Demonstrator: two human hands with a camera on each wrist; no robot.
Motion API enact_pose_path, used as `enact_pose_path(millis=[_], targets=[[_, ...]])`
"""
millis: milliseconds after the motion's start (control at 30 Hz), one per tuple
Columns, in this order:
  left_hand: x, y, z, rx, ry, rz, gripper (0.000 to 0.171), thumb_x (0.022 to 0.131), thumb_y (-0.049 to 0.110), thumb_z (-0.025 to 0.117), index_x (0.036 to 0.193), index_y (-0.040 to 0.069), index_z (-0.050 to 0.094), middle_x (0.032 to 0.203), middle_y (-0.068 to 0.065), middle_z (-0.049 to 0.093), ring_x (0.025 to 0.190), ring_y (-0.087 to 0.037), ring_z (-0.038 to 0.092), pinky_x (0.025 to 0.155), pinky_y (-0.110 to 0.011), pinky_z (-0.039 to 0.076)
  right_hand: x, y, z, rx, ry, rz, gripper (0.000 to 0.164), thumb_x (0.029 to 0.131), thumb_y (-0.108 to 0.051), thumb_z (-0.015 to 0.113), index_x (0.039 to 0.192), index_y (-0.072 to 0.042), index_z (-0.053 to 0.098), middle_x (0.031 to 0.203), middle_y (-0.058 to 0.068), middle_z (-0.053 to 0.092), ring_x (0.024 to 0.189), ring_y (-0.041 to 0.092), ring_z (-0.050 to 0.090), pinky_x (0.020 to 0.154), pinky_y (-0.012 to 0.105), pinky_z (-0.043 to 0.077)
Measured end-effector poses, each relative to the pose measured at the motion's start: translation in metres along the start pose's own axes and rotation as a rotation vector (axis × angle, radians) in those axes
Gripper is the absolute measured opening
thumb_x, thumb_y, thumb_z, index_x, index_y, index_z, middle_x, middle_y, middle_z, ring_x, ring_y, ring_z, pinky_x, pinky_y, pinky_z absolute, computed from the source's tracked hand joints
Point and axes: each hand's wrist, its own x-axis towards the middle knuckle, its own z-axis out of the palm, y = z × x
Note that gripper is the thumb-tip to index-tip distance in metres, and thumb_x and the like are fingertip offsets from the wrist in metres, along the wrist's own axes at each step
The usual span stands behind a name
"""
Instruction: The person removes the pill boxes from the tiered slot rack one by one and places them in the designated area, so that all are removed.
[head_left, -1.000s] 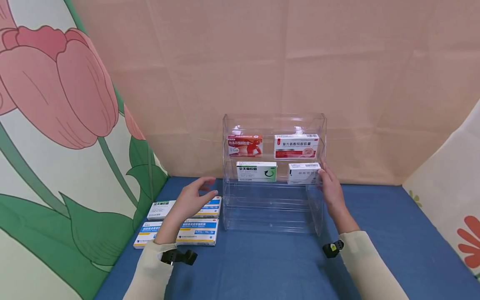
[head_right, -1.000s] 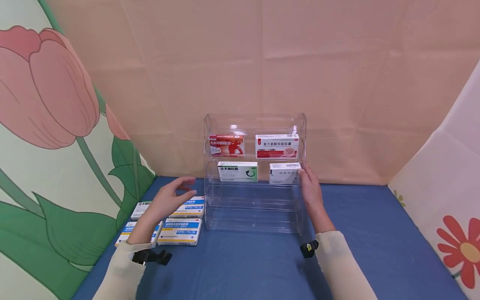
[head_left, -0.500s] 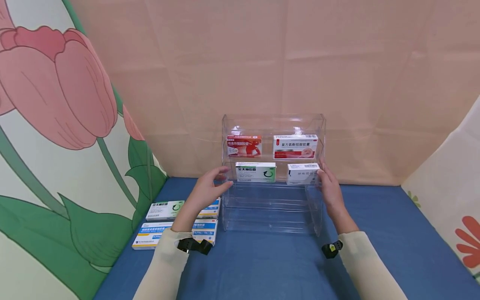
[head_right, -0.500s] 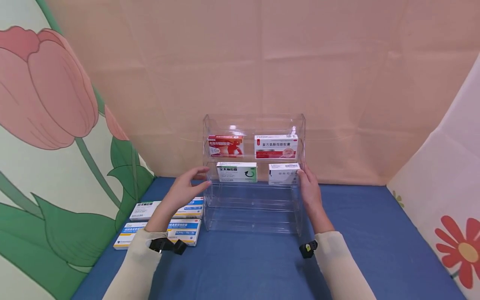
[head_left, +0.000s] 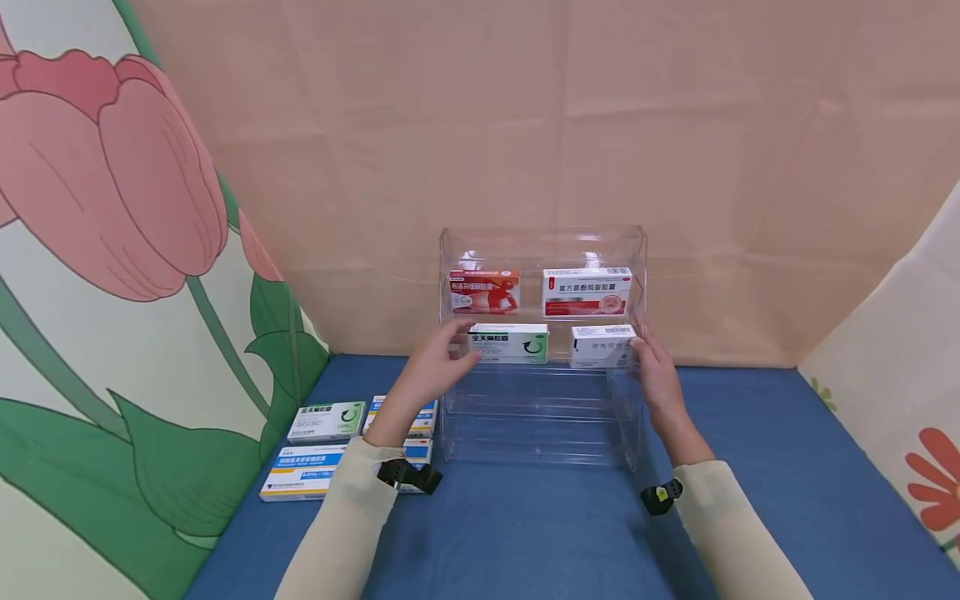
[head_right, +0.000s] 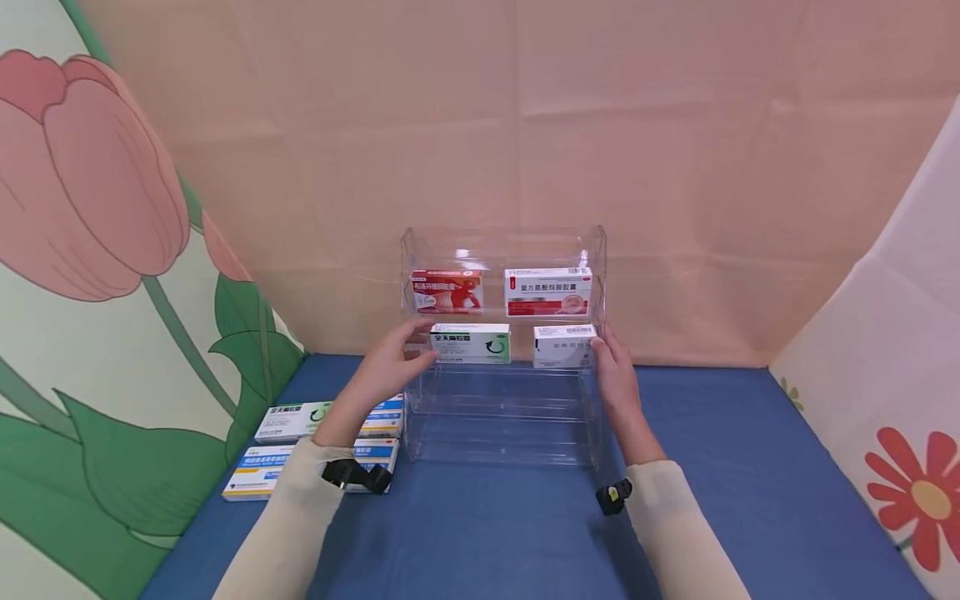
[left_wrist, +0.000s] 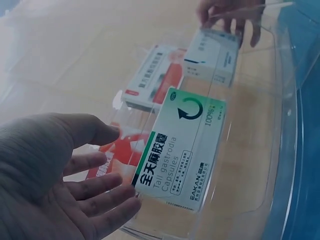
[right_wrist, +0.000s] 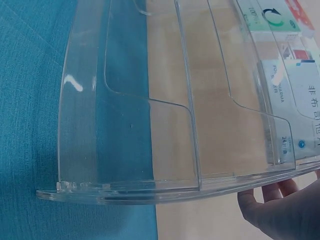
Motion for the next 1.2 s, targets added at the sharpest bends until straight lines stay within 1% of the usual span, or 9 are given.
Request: enact_pose_path(millis=[133,200,433,567,767,1000,1133,1200], targets=[[0.005,0.003,0.001,0.028,0.018,-0.019,0.056,0.093,0.022,0.072,0.145,0.011,0.051,0.143,-0.016,0.053,0.131,-0.036,0.054,0.103,-0.052,0.050,0.000,0.000,0.000,0.001,0.001,0.003,0.051,0.109,-0.045,0.034,0.157,-0.046,0.019,0.167,-0.016,0.012,0.156,0.022,0.010,0.114,0.069,0.027],[0.007,0.004,0.002,0.043,0.018,-0.033,0.056,0.093,0.022,0.072,0.145,0.011,0.051,0.144,-0.016,0.052,0.131,-0.038,0.054,0.101,-0.053,0.051,0.000,0.000,0.000,0.000,0.002,0.003,0.051,0.109,-0.044,0.034,0.157,-0.046,0.019,0.167,-0.016,0.012,0.157,0.022,0.010,0.115,0.069,0.026],[0.015,0.005,0.003,0.116,0.021,-0.073,0.058,0.093,0.023,0.072,0.146,0.012,0.050,0.141,-0.015,0.053,0.124,-0.037,0.057,0.093,-0.054,0.056,0.002,0.002,0.001,-0.008,0.001,0.000,0.050,0.109,-0.046,0.034,0.157,-0.047,0.019,0.168,-0.015,0.013,0.156,0.024,0.012,0.114,0.069,0.027],[0.020,0.008,0.004,0.152,0.028,-0.077,0.059,0.092,0.022,0.074,0.146,0.012,0.052,0.138,-0.015,0.056,0.120,-0.034,0.057,0.091,-0.054,0.056,0.002,0.002,0.001,-0.005,0.001,0.004,0.050,0.109,-0.045,0.033,0.157,-0.047,0.019,0.168,-0.015,0.013,0.156,0.024,0.011,0.115,0.069,0.027],[0.028,0.011,0.006,0.222,0.024,-0.092,0.060,0.092,0.021,0.073,0.146,0.010,0.051,0.139,-0.014,0.057,0.121,-0.032,0.057,0.096,-0.053,0.054,0.002,0.002,0.000,-0.006,0.005,0.010,0.050,0.109,-0.045,0.033,0.157,-0.048,0.019,0.168,-0.014,0.014,0.156,0.024,0.013,0.115,0.069,0.027],[0.037,0.012,0.008,0.316,-0.014,-0.096,0.060,0.092,0.016,0.072,0.147,0.004,0.049,0.144,-0.017,0.055,0.133,-0.034,0.051,0.108,-0.053,0.045,0.001,0.003,-0.001,-0.023,0.000,0.001,0.050,0.109,-0.045,0.033,0.157,-0.047,0.019,0.168,-0.012,0.014,0.156,0.027,0.015,0.114,0.069,0.027],[0.040,0.011,0.010,0.354,-0.017,-0.098,0.055,0.092,0.015,0.072,0.143,0.003,0.054,0.140,-0.017,0.058,0.130,-0.033,0.053,0.108,-0.051,0.045,0.001,0.004,-0.001,-0.025,-0.001,-0.001,0.050,0.109,-0.046,0.032,0.157,-0.048,0.018,0.168,-0.012,0.014,0.156,0.027,0.014,0.114,0.069,0.026],[0.041,0.010,0.010,0.368,-0.015,-0.089,0.050,0.093,0.013,0.071,0.139,0.003,0.057,0.137,-0.016,0.060,0.127,-0.033,0.055,0.107,-0.051,0.046,0.001,0.004,-0.001,-0.022,-0.002,-0.002,0.050,0.109,-0.046,0.032,0.157,-0.048,0.018,0.168,-0.012,0.014,0.156,0.026,0.013,0.114,0.070,0.026]])
